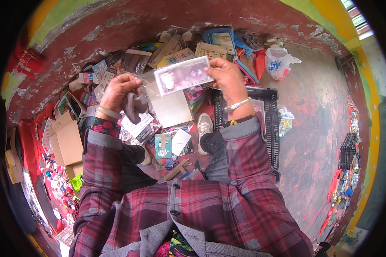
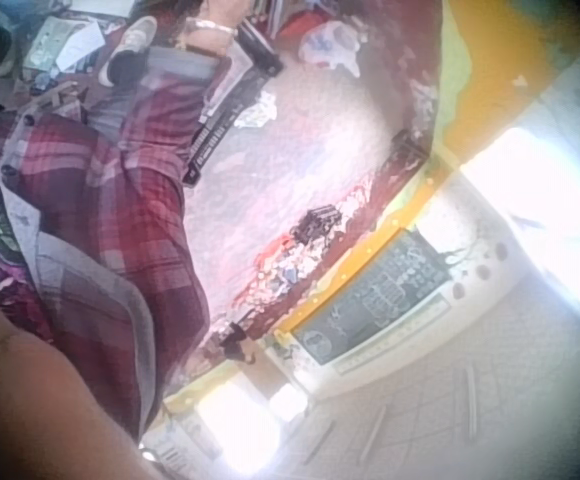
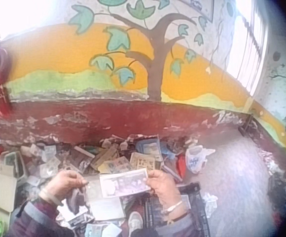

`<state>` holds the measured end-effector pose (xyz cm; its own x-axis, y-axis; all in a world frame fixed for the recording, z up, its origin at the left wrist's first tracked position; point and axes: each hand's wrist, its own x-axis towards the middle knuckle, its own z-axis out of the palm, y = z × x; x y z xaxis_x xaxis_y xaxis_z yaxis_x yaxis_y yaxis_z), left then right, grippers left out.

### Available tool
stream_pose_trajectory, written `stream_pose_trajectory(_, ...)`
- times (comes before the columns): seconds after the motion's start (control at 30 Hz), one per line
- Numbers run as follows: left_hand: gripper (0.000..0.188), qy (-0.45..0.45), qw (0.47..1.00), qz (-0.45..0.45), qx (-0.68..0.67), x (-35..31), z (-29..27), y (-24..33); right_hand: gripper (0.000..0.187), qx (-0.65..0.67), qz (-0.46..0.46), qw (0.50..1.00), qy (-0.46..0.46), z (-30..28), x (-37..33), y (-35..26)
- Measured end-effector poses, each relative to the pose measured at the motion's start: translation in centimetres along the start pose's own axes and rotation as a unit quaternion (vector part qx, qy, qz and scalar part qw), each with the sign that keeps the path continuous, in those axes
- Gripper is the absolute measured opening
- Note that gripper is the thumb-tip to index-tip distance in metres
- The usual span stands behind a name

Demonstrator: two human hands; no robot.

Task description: The person sits on the floor and sorts through a large pile of paper items, including banknotes, cards, and stickers. They pick up individual items, inspect them, and place them into a black plastic crate or a separate pile.

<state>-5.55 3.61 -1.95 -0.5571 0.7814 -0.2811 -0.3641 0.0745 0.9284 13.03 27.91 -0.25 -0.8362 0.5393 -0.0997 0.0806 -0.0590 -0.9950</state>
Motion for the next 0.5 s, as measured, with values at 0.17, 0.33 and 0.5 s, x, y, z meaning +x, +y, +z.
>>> stream_pose_trajectory(0.17,0.01,0.096,0.993,0.038,0.06,-0.1,-1.8,0.2,0.01,0.027,-0.025,0.996,0.075,-2.2,0.2,0.2)
stream_pose_trajectory(0.33,0.009,0.192,0.962,0.036,0.192,1.3,-3.6,-1.9,0.011,0.081,-0.034,0.99,0.109,-1.7,0.0,-0.4)
stream_pose_trajectory(0.5,0.017,0.209,0.921,0.099,0.313,2.7,-4.4,-3.7,0.012,0.123,-0.028,0.988,0.093,-1.2,-0.1,-0.4)
